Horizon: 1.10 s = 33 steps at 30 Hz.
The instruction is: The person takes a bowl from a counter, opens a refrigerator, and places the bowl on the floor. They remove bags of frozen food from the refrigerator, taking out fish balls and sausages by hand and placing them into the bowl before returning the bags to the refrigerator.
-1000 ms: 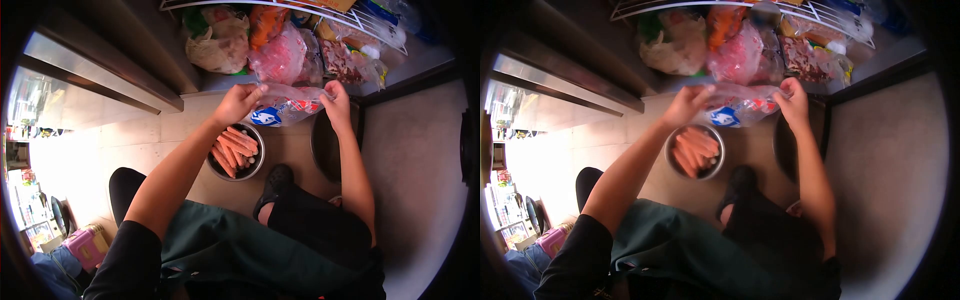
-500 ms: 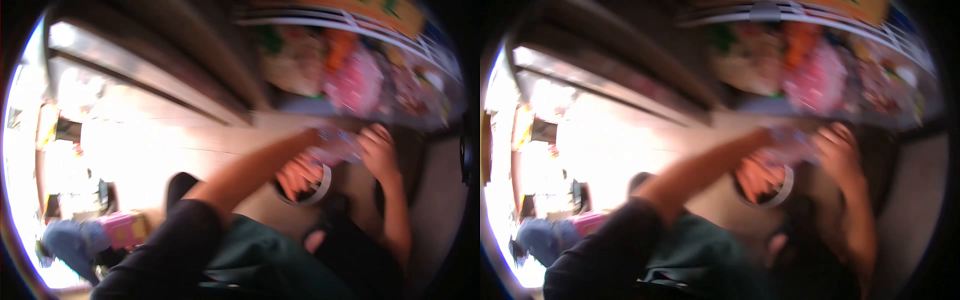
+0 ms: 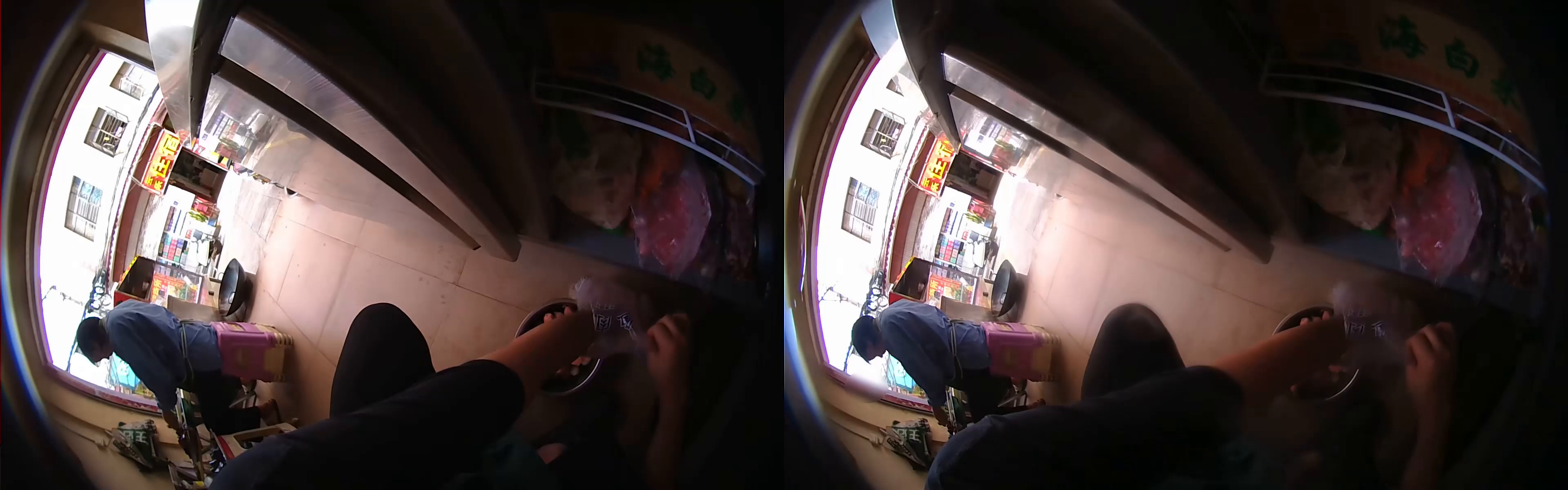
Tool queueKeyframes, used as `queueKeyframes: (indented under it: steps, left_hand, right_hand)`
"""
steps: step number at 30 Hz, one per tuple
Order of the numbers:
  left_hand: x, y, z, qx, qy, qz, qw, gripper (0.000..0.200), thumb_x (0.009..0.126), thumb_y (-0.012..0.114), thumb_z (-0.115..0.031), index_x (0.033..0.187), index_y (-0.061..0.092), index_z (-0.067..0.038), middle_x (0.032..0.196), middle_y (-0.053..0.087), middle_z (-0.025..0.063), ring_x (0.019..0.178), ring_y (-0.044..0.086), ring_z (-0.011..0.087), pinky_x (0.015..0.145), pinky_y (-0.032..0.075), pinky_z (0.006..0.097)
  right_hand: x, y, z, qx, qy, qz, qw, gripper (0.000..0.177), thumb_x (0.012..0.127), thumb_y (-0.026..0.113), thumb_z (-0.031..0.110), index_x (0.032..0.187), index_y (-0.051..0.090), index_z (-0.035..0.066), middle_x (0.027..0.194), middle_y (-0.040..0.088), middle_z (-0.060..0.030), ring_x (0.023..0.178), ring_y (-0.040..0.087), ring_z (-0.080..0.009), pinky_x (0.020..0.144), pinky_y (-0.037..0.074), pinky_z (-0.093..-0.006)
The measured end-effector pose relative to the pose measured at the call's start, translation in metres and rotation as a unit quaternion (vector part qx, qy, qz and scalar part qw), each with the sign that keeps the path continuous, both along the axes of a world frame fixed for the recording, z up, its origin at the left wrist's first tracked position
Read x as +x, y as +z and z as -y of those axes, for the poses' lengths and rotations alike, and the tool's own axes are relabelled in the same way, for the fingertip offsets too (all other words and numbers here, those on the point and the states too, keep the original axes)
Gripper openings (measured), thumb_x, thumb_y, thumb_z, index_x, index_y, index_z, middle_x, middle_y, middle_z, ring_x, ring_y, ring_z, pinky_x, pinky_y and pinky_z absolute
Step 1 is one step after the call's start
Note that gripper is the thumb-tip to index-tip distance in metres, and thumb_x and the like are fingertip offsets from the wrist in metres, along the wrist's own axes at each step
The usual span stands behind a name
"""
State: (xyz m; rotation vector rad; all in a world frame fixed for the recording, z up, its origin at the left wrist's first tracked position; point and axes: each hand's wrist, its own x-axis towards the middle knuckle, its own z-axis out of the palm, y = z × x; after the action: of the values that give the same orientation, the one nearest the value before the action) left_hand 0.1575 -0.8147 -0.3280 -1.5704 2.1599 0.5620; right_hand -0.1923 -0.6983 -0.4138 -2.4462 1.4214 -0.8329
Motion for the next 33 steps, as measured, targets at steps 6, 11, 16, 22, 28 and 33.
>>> queueKeyframes:
  steps: [6, 11, 16, 22, 28, 33]
  left_hand:
    - [-0.021, -0.024, -0.002, 0.032, -0.021, -0.091, 0.995, 0.037, 0.092, 0.051, -0.032, 0.121, 0.057, -0.009, 0.106, 0.065, 0.0163, 0.093, 0.062, 0.0271, 0.084, 0.049, 0.0371]
    - [-0.038, -0.036, -0.002, 0.054, -0.044, -0.170, 0.983, 0.037, 0.092, 0.051, -0.033, 0.120, 0.058, -0.010, 0.107, 0.065, 0.0159, 0.094, 0.063, 0.0268, 0.084, 0.049, 0.0368]
    - [-0.055, -0.049, -0.007, 0.082, -0.063, -0.252, 0.962, 0.037, 0.092, 0.050, -0.034, 0.120, 0.058, -0.010, 0.107, 0.064, 0.0155, 0.095, 0.063, 0.0264, 0.084, 0.049, 0.0365]
    - [-0.124, -0.081, -0.026, 0.146, -0.107, -0.392, 0.902, 0.038, 0.091, 0.050, -0.035, 0.119, 0.059, -0.011, 0.108, 0.064, 0.0150, 0.097, 0.063, 0.0260, 0.085, 0.049, 0.0361]
    - [-0.136, -0.085, -0.068, 0.111, -0.017, -0.366, 0.924, 0.033, 0.080, 0.065, -0.014, 0.113, 0.064, -0.009, 0.102, 0.067, 0.0121, 0.090, 0.066, 0.0243, 0.078, 0.052, 0.0341]
    - [-0.075, -0.064, -0.106, -0.043, 0.033, -0.455, 0.889, 0.029, 0.077, 0.068, -0.004, 0.106, 0.067, -0.006, 0.096, 0.067, 0.0148, 0.080, 0.067, 0.0265, 0.072, 0.054, 0.0354]
  right_hand:
    - [-0.001, -0.001, -0.004, 0.033, -0.045, 0.025, 0.998, 0.012, 0.069, 0.058, -0.005, 0.072, 0.048, 0.000, 0.080, 0.049, -0.0156, 0.085, 0.050, -0.0355, 0.073, 0.042, -0.0430]
    - [-0.004, 0.004, -0.004, 0.037, -0.053, 0.013, 0.998, 0.011, 0.071, 0.057, -0.006, 0.073, 0.047, 0.000, 0.079, 0.048, -0.0159, 0.084, 0.050, -0.0357, 0.071, 0.041, -0.0428]
    - [-0.005, 0.007, -0.001, 0.052, -0.074, 0.015, 0.996, 0.009, 0.074, 0.056, -0.005, 0.075, 0.048, -0.001, 0.081, 0.049, -0.0166, 0.084, 0.050, -0.0362, 0.073, 0.041, -0.0427]
    - [-0.010, 0.021, 0.005, 0.099, -0.109, 0.032, 0.989, 0.006, 0.079, 0.058, -0.001, 0.082, 0.053, 0.000, 0.085, 0.054, -0.0161, 0.081, 0.056, -0.0372, 0.068, 0.044, -0.0412]
    - [-0.028, 0.004, 0.016, 0.064, -0.110, 0.043, 0.991, 0.007, 0.079, 0.059, -0.001, 0.083, 0.054, 0.000, 0.083, 0.054, -0.0159, 0.077, 0.057, -0.0366, 0.064, 0.044, -0.0405]
    - [-0.037, -0.006, 0.022, 0.051, -0.093, 0.083, 0.991, 0.006, 0.080, 0.059, -0.002, 0.082, 0.053, -0.001, 0.077, 0.050, -0.0152, 0.069, 0.054, -0.0348, 0.061, 0.043, -0.0377]
